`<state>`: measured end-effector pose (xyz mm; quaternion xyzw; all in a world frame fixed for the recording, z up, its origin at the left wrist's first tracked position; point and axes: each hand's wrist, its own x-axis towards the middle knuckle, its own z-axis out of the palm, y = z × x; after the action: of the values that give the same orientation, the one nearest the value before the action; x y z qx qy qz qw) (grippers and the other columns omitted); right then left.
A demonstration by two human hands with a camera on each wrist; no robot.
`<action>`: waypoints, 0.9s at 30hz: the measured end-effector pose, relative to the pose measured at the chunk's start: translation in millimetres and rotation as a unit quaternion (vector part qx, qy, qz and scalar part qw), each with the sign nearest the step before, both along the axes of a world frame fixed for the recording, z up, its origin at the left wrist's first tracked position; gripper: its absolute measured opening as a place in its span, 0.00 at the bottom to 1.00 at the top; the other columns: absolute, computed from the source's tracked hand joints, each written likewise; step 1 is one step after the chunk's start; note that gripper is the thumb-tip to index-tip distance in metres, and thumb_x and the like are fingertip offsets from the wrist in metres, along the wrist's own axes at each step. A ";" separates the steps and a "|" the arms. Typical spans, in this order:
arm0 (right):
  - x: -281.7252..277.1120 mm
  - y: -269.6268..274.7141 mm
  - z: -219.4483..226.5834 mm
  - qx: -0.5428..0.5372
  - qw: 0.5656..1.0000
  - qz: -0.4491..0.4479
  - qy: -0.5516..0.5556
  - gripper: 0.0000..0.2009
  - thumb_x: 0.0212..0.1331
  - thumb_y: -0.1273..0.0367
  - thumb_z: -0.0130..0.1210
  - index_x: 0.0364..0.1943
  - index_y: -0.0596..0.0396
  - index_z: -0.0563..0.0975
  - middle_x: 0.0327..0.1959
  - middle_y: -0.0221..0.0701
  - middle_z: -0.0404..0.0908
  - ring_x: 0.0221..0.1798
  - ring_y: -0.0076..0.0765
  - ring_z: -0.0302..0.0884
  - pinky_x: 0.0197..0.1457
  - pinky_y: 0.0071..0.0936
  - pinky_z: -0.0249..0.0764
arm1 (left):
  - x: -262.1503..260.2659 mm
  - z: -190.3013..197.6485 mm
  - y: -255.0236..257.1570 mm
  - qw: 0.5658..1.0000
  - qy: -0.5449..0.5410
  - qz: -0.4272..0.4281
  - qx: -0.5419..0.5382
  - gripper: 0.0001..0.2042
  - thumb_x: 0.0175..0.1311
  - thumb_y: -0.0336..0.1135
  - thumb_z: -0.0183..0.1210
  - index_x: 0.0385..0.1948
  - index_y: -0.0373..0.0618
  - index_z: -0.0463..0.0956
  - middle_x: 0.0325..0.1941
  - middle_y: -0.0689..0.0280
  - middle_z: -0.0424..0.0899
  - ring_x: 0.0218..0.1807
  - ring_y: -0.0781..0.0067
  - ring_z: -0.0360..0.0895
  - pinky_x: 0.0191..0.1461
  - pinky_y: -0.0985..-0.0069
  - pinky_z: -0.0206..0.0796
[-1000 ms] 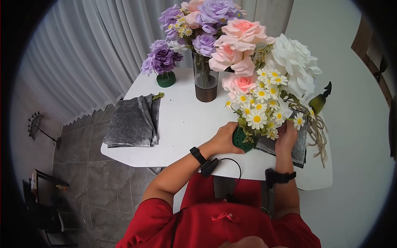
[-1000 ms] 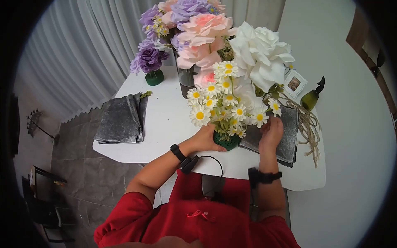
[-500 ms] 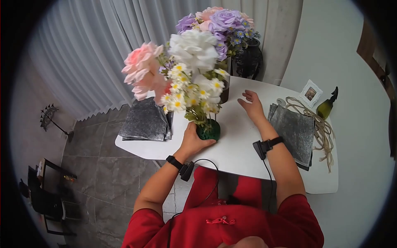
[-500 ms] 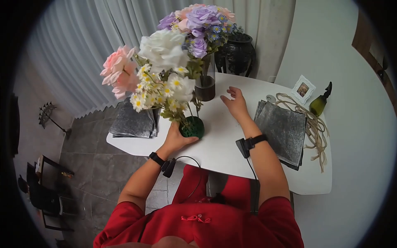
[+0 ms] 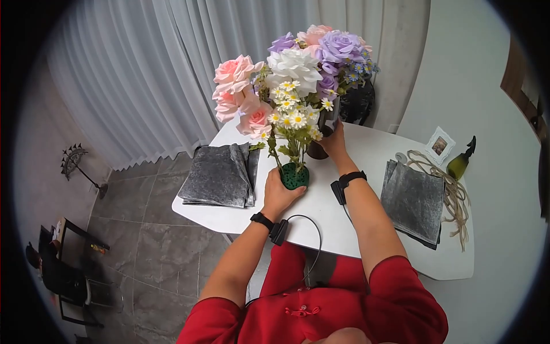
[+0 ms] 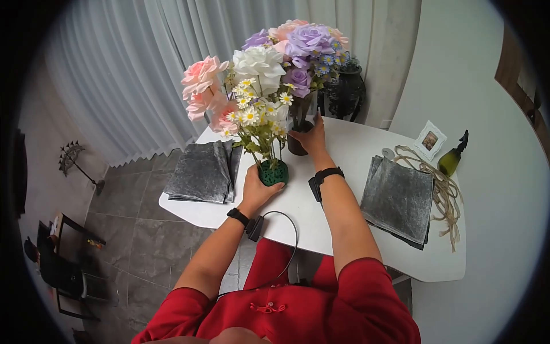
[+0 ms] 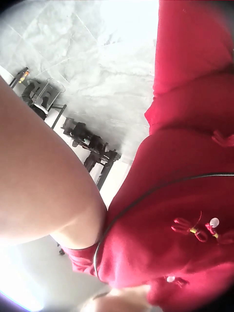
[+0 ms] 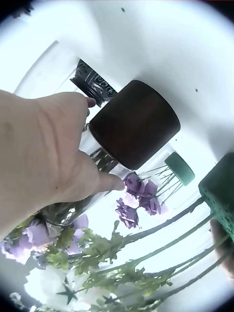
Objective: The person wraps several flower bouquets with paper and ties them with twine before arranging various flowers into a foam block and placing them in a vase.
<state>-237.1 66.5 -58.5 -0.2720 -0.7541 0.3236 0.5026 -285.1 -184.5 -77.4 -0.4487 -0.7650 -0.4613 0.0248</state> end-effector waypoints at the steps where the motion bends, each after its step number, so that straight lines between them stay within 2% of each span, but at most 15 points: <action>1: -3.0 -0.5 -1.0 -0.001 1.000 0.001 0.002 0.55 0.31 0.61 0.77 0.65 0.68 0.54 0.62 0.53 0.64 0.66 0.54 0.63 0.67 0.40 0.63 | 1.5 3.6 -1.0 1.000 -0.007 -0.004 -0.009 0.41 0.37 0.44 0.74 0.54 0.31 0.64 0.50 0.48 0.72 0.53 0.51 0.72 0.59 0.65 0.64; 4: -3.9 -6.1 -2.0 -0.018 1.000 -0.009 0.020 0.54 0.32 0.61 0.77 0.65 0.68 0.54 0.62 0.53 0.65 0.64 0.53 0.65 0.65 0.38 0.66 | 1.7 3.7 -1.3 1.000 -0.012 -0.005 -0.012 0.40 0.37 0.43 0.74 0.54 0.31 0.65 0.50 0.48 0.72 0.53 0.51 0.72 0.59 0.64 0.64; 9: 14.8 -12.2 12.6 -0.011 1.000 -0.003 -0.016 0.53 0.33 0.61 0.77 0.64 0.68 0.55 0.60 0.52 0.67 0.62 0.52 0.68 0.63 0.37 0.68 | 0.2 1.0 0.2 1.000 0.006 -0.006 0.000 0.39 0.37 0.43 0.74 0.52 0.32 0.65 0.49 0.48 0.73 0.53 0.50 0.72 0.57 0.63 0.65; 12: 31.4 -5.4 18.8 -0.055 0.997 -0.010 -0.058 0.53 0.33 0.61 0.77 0.64 0.67 0.55 0.61 0.52 0.67 0.62 0.51 0.68 0.63 0.36 0.68 | -2.0 -2.2 1.0 1.000 0.027 0.001 0.010 0.41 0.36 0.45 0.75 0.52 0.32 0.65 0.48 0.49 0.74 0.52 0.50 0.72 0.57 0.62 0.65; 16: 62.4 12.9 24.6 -0.059 0.995 -0.009 -0.083 0.53 0.31 0.60 0.78 0.63 0.67 0.56 0.61 0.52 0.67 0.62 0.50 0.68 0.64 0.35 0.67 | -3.2 -1.7 1.4 1.000 0.020 -0.015 0.020 0.41 0.36 0.46 0.75 0.52 0.33 0.66 0.47 0.49 0.76 0.51 0.49 0.73 0.56 0.61 0.65; 18: 83.3 23.8 27.3 -0.072 0.993 0.045 -0.087 0.54 0.30 0.60 0.78 0.63 0.68 0.55 0.60 0.51 0.68 0.63 0.50 0.68 0.64 0.34 0.67 | -3.1 -2.5 0.3 0.999 0.019 -0.019 0.024 0.39 0.36 0.46 0.75 0.51 0.33 0.67 0.46 0.49 0.77 0.49 0.48 0.74 0.55 0.60 0.65; 20: 100.1 36.0 33.3 -0.058 0.993 0.042 -0.098 0.55 0.30 0.60 0.78 0.64 0.68 0.55 0.59 0.50 0.69 0.62 0.48 0.69 0.64 0.34 0.67 | -3.6 -3.3 -0.1 1.000 0.023 -0.015 0.014 0.40 0.37 0.47 0.74 0.53 0.33 0.66 0.46 0.48 0.77 0.50 0.48 0.73 0.55 0.59 0.65; 22: 118.0 46.5 37.6 -0.109 0.983 0.080 -0.124 0.50 0.32 0.65 0.77 0.63 0.62 0.58 0.60 0.43 0.69 0.64 0.43 0.66 0.67 0.34 0.62 | -5.7 -6.4 -0.2 0.999 0.035 -0.021 0.019 0.40 0.38 0.47 0.74 0.54 0.33 0.66 0.46 0.48 0.77 0.50 0.48 0.73 0.55 0.59 0.65; 23: 124.3 51.4 40.2 -0.108 0.983 0.076 -0.126 0.50 0.32 0.65 0.77 0.63 0.62 0.58 0.60 0.43 0.69 0.64 0.43 0.66 0.67 0.34 0.62 | -6.7 -8.0 0.2 0.998 0.049 -0.022 0.025 0.41 0.38 0.47 0.74 0.54 0.32 0.66 0.46 0.48 0.77 0.50 0.48 0.73 0.55 0.59 0.65; 25: 132.1 56.7 49.4 -0.098 0.976 0.156 -0.117 0.54 0.29 0.66 0.77 0.66 0.62 0.54 0.64 0.43 0.67 0.66 0.46 0.64 0.70 0.35 0.59 | -7.1 -8.8 -0.4 0.998 0.045 -0.024 0.020 0.40 0.39 0.46 0.74 0.54 0.32 0.66 0.47 0.48 0.77 0.50 0.49 0.73 0.56 0.60 0.65; 27: 141.1 57.0 60.5 -0.125 0.967 0.172 -0.137 0.54 0.29 0.68 0.76 0.66 0.62 0.54 0.65 0.43 0.65 0.67 0.47 0.62 0.71 0.36 0.57 | -5.8 -7.7 -1.3 0.999 0.042 -0.029 0.012 0.40 0.39 0.46 0.73 0.54 0.32 0.66 0.47 0.48 0.77 0.50 0.49 0.73 0.56 0.60 0.65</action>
<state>-96.0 123.4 2.0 -0.2404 -0.8049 0.4567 0.2928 -291.0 -185.8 -85.0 -0.4892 -0.7446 -0.4514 0.0495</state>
